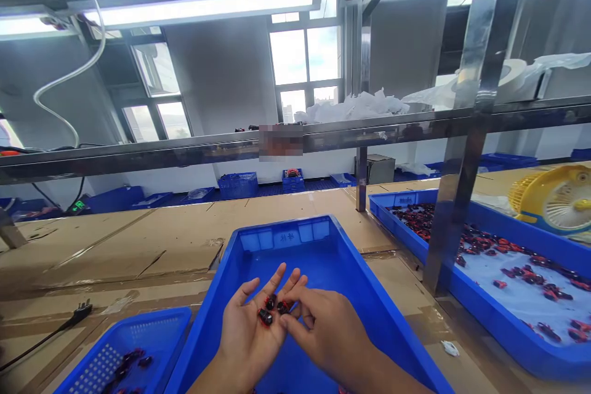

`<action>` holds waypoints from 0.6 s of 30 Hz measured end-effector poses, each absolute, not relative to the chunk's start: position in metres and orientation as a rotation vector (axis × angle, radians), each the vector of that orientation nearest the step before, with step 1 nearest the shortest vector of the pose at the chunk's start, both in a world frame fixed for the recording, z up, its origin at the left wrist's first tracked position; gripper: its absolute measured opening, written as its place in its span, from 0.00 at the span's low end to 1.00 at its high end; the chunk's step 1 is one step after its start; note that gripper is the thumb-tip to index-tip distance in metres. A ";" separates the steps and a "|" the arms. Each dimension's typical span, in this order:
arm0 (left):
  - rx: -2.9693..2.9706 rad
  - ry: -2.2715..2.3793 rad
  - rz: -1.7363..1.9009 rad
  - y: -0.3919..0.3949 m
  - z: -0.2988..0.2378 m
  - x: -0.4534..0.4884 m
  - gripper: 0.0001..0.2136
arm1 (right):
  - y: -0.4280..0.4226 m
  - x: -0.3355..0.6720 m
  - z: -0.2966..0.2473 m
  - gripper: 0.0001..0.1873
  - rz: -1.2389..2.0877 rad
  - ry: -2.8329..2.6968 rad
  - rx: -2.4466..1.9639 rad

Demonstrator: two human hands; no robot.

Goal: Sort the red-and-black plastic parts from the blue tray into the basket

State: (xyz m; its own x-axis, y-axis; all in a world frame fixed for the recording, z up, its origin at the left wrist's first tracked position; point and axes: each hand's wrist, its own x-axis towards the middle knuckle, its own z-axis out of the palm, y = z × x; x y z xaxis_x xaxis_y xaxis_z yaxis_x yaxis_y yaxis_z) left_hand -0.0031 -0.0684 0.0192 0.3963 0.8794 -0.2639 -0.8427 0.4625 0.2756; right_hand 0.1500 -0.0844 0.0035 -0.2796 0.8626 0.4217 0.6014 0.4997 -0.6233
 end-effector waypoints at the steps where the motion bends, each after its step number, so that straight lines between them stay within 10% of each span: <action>1: 0.106 0.400 1.089 -0.069 0.019 -0.002 0.27 | -0.085 0.149 0.004 0.10 0.453 -1.984 -1.214; 9: 0.309 0.558 1.174 -0.081 0.018 0.011 0.16 | -0.092 0.135 0.001 0.09 0.733 -1.905 -1.088; 18: 0.484 0.571 1.308 -0.081 -0.004 0.017 0.15 | -0.101 0.134 -0.004 0.05 0.323 -2.083 -1.263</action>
State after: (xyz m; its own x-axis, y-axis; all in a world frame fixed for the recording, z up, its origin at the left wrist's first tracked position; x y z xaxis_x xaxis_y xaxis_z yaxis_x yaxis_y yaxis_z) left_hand 0.0166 -0.0808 -0.0036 0.1601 0.9801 -0.1171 -0.7527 0.1980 0.6279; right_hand 0.1337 -0.1013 -0.0037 -0.3064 0.8564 0.4156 0.6901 0.5006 -0.5227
